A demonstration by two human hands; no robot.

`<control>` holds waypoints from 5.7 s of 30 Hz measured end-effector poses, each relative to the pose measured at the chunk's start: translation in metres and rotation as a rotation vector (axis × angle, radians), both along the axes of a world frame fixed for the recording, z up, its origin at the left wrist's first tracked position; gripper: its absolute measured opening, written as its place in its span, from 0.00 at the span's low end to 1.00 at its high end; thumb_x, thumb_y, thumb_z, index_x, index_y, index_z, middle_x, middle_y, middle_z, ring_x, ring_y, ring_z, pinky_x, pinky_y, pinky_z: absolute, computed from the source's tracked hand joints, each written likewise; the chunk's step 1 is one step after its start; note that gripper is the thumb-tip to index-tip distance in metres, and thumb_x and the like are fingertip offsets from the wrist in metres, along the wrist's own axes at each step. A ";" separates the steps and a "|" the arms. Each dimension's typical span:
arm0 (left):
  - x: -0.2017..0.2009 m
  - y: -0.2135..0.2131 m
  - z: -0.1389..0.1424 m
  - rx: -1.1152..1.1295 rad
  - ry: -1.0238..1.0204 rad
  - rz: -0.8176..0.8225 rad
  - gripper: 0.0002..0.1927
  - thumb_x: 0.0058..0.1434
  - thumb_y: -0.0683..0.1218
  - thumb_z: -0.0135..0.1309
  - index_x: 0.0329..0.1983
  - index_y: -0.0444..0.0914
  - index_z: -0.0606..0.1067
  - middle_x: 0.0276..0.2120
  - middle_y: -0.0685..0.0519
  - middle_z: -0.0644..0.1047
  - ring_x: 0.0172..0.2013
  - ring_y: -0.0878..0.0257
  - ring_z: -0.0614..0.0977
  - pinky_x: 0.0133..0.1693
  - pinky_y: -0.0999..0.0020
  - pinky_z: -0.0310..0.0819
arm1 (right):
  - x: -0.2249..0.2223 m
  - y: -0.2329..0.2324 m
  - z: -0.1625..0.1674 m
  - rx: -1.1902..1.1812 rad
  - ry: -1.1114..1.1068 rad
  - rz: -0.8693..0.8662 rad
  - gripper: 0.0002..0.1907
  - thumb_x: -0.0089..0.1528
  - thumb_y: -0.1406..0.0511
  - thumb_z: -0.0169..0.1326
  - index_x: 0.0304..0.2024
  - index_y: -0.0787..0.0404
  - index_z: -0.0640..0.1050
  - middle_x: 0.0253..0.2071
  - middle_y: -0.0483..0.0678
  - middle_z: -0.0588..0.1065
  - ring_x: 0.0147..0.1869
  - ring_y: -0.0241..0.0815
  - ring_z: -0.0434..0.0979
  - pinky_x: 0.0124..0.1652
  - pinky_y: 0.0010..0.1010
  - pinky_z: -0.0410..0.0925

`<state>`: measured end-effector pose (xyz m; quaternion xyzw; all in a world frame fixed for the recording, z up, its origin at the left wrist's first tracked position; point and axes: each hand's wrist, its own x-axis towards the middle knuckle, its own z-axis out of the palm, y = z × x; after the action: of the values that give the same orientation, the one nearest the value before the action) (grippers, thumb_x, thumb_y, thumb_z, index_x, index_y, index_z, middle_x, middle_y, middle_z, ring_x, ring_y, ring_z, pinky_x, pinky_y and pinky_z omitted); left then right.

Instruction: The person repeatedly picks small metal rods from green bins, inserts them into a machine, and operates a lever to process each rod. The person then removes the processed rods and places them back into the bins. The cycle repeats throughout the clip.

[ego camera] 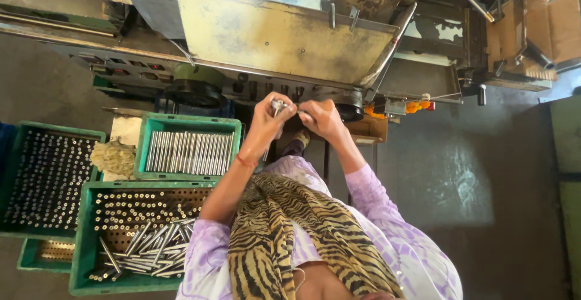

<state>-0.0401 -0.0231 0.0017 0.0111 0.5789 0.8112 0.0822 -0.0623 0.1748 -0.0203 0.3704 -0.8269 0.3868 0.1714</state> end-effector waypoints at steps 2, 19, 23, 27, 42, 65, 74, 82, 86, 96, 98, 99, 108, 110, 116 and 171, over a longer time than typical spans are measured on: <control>-0.006 -0.003 -0.001 0.106 -0.032 -0.031 0.05 0.66 0.42 0.59 0.40 0.39 0.74 0.21 0.64 0.67 0.16 0.78 0.63 0.17 0.77 0.49 | -0.004 -0.002 0.008 -0.028 -0.112 -0.051 0.11 0.68 0.61 0.56 0.40 0.64 0.77 0.30 0.55 0.76 0.30 0.58 0.76 0.31 0.40 0.69; -0.055 0.009 -0.026 0.392 -0.136 -0.154 0.04 0.67 0.42 0.58 0.39 0.41 0.73 0.22 0.61 0.67 0.17 0.75 0.63 0.17 0.78 0.49 | -0.012 -0.004 0.050 0.053 -0.135 0.009 0.06 0.64 0.68 0.59 0.42 0.63 0.76 0.29 0.52 0.77 0.32 0.53 0.79 0.33 0.39 0.70; -0.058 -0.005 -0.024 0.373 -0.218 -0.186 0.05 0.67 0.43 0.58 0.39 0.41 0.73 0.18 0.63 0.60 0.15 0.75 0.59 0.16 0.76 0.48 | -0.033 0.011 0.050 0.221 0.042 -0.075 0.09 0.62 0.67 0.64 0.38 0.63 0.76 0.22 0.53 0.72 0.26 0.57 0.73 0.27 0.46 0.64; -0.067 -0.008 -0.025 0.370 -0.321 -0.294 0.04 0.67 0.44 0.56 0.40 0.42 0.72 0.19 0.63 0.61 0.15 0.75 0.58 0.16 0.78 0.46 | -0.043 0.012 0.047 0.196 -0.039 0.009 0.09 0.61 0.67 0.63 0.39 0.64 0.76 0.22 0.53 0.71 0.26 0.56 0.73 0.28 0.46 0.64; -0.087 -0.001 -0.012 0.252 -0.263 -0.302 0.05 0.67 0.45 0.57 0.40 0.41 0.73 0.22 0.65 0.65 0.16 0.77 0.61 0.17 0.78 0.47 | -0.071 0.021 0.017 0.014 -0.046 -0.015 0.10 0.66 0.65 0.59 0.45 0.63 0.73 0.29 0.52 0.73 0.33 0.56 0.76 0.31 0.41 0.68; -0.199 0.109 0.024 -0.121 0.344 -0.111 0.10 0.64 0.41 0.63 0.42 0.36 0.72 0.28 0.62 0.73 0.30 0.78 0.70 0.29 0.81 0.62 | -0.169 0.114 -0.006 -0.139 0.069 -0.208 0.21 0.73 0.50 0.45 0.46 0.58 0.79 0.26 0.49 0.72 0.26 0.50 0.73 0.29 0.39 0.63; -0.376 0.186 -0.018 -0.016 0.320 -0.265 0.02 0.69 0.41 0.55 0.43 0.40 0.74 0.33 0.59 0.77 0.29 0.75 0.72 0.27 0.76 0.65 | -0.263 0.193 0.032 -0.077 -0.047 -0.404 0.07 0.62 0.68 0.66 0.39 0.60 0.80 0.30 0.46 0.77 0.20 0.33 0.60 0.22 0.26 0.57; -0.589 0.172 -0.048 0.269 -0.308 0.423 0.16 0.58 0.38 0.60 0.41 0.42 0.64 0.23 0.52 0.67 0.16 0.63 0.69 0.16 0.66 0.63 | -0.355 0.444 0.031 0.372 0.148 -1.289 0.20 0.68 0.51 0.63 0.33 0.59 0.76 0.29 0.55 0.77 0.34 0.63 0.78 0.33 0.54 0.69; -0.611 0.153 -0.047 0.372 -0.341 0.426 0.18 0.63 0.43 0.54 0.52 0.48 0.64 0.30 0.52 0.71 0.20 0.62 0.72 0.20 0.66 0.66 | -0.358 0.470 0.018 0.402 -0.286 -1.296 0.31 0.77 0.47 0.45 0.35 0.65 0.80 0.38 0.67 0.78 0.43 0.75 0.76 0.45 0.61 0.68; -0.626 0.140 -0.065 0.392 -0.422 0.386 0.19 0.67 0.45 0.53 0.56 0.52 0.61 0.37 0.52 0.74 0.29 0.60 0.76 0.33 0.56 0.76 | -0.351 0.465 -0.013 0.391 -0.288 -1.524 0.30 0.73 0.48 0.43 0.32 0.61 0.83 0.34 0.66 0.78 0.40 0.74 0.77 0.41 0.62 0.68; -0.630 0.142 -0.071 0.383 -0.392 0.356 0.20 0.64 0.43 0.53 0.55 0.52 0.62 0.36 0.51 0.74 0.26 0.59 0.72 0.32 0.54 0.77 | -0.356 0.471 -0.016 0.339 -0.286 -1.513 0.29 0.73 0.48 0.44 0.33 0.61 0.82 0.32 0.66 0.77 0.39 0.73 0.77 0.40 0.62 0.68; -0.632 0.143 -0.073 0.360 -0.356 0.351 0.19 0.65 0.43 0.55 0.56 0.50 0.63 0.37 0.51 0.74 0.28 0.59 0.75 0.32 0.55 0.76 | -0.359 0.474 -0.017 0.339 -0.254 -1.507 0.28 0.73 0.49 0.44 0.33 0.61 0.82 0.32 0.66 0.77 0.38 0.73 0.77 0.39 0.62 0.68; -0.640 0.152 -0.078 0.430 -0.315 0.375 0.20 0.62 0.40 0.56 0.51 0.50 0.62 0.43 0.58 0.72 0.39 0.60 0.80 0.45 0.29 0.72 | -0.368 0.480 -0.027 0.285 -0.023 -1.532 0.24 0.71 0.53 0.49 0.31 0.63 0.82 0.28 0.64 0.77 0.32 0.70 0.77 0.32 0.59 0.67; -0.640 0.148 -0.077 0.404 -0.349 0.353 0.21 0.62 0.40 0.56 0.52 0.52 0.62 0.45 0.57 0.72 0.41 0.58 0.80 0.51 0.25 0.69 | -0.368 0.480 -0.027 0.288 -0.054 -1.537 0.25 0.72 0.53 0.49 0.29 0.64 0.81 0.27 0.64 0.76 0.32 0.69 0.77 0.32 0.59 0.67; -0.640 0.144 -0.078 0.526 -0.265 0.545 0.28 0.61 0.36 0.56 0.58 0.49 0.59 0.47 0.53 0.70 0.44 0.57 0.76 0.52 0.20 0.63 | -0.368 0.479 -0.025 0.250 -0.053 -1.500 0.26 0.72 0.55 0.49 0.26 0.66 0.79 0.24 0.62 0.74 0.29 0.66 0.76 0.31 0.56 0.67; -0.478 0.122 0.008 0.225 0.333 0.449 0.09 0.71 0.43 0.56 0.35 0.40 0.70 0.26 0.63 0.69 0.23 0.75 0.63 0.24 0.75 0.51 | -0.128 0.281 -0.171 -1.649 -1.010 -1.417 0.08 0.67 0.62 0.56 0.36 0.59 0.75 0.22 0.42 0.67 0.20 0.34 0.60 0.20 0.28 0.54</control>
<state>-0.5179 0.0989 0.0095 0.0247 0.4789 0.8551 -0.1971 -0.1906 0.4556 -0.1916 -0.5821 -0.3242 0.7215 0.1883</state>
